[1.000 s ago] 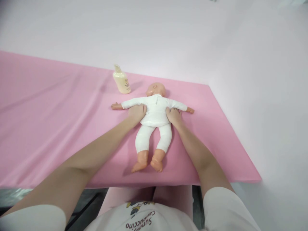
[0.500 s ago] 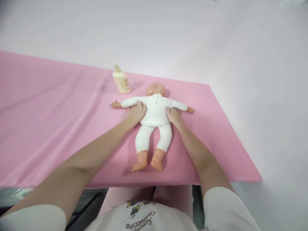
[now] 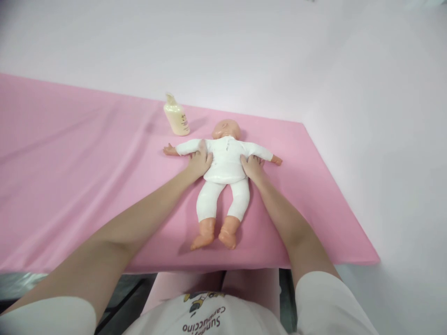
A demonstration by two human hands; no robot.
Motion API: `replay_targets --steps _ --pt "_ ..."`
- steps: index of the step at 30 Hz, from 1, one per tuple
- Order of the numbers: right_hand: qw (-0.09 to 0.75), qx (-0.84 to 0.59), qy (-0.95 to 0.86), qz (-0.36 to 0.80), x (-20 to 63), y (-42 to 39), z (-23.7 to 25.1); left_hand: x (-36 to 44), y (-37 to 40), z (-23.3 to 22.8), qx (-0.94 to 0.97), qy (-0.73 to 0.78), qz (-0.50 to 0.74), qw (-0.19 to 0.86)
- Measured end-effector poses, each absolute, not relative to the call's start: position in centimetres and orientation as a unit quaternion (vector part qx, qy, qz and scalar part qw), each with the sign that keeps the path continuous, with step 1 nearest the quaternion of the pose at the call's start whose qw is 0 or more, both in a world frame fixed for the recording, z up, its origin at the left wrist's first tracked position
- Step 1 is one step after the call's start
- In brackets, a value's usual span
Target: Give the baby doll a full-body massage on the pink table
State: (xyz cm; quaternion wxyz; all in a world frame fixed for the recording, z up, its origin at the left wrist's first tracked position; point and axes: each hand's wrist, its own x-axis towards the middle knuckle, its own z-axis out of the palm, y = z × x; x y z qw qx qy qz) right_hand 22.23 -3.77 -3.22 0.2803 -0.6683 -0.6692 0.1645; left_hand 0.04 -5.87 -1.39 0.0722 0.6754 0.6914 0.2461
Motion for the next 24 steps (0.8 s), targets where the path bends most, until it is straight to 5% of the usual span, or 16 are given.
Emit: replay_targets --steps 24 --pt "0.311 -0.615 -0.676 0.260 23.5 -3.1 -3.7 -1.3 -4.3 -2.9 0.713 0.610 0.299 0.171"
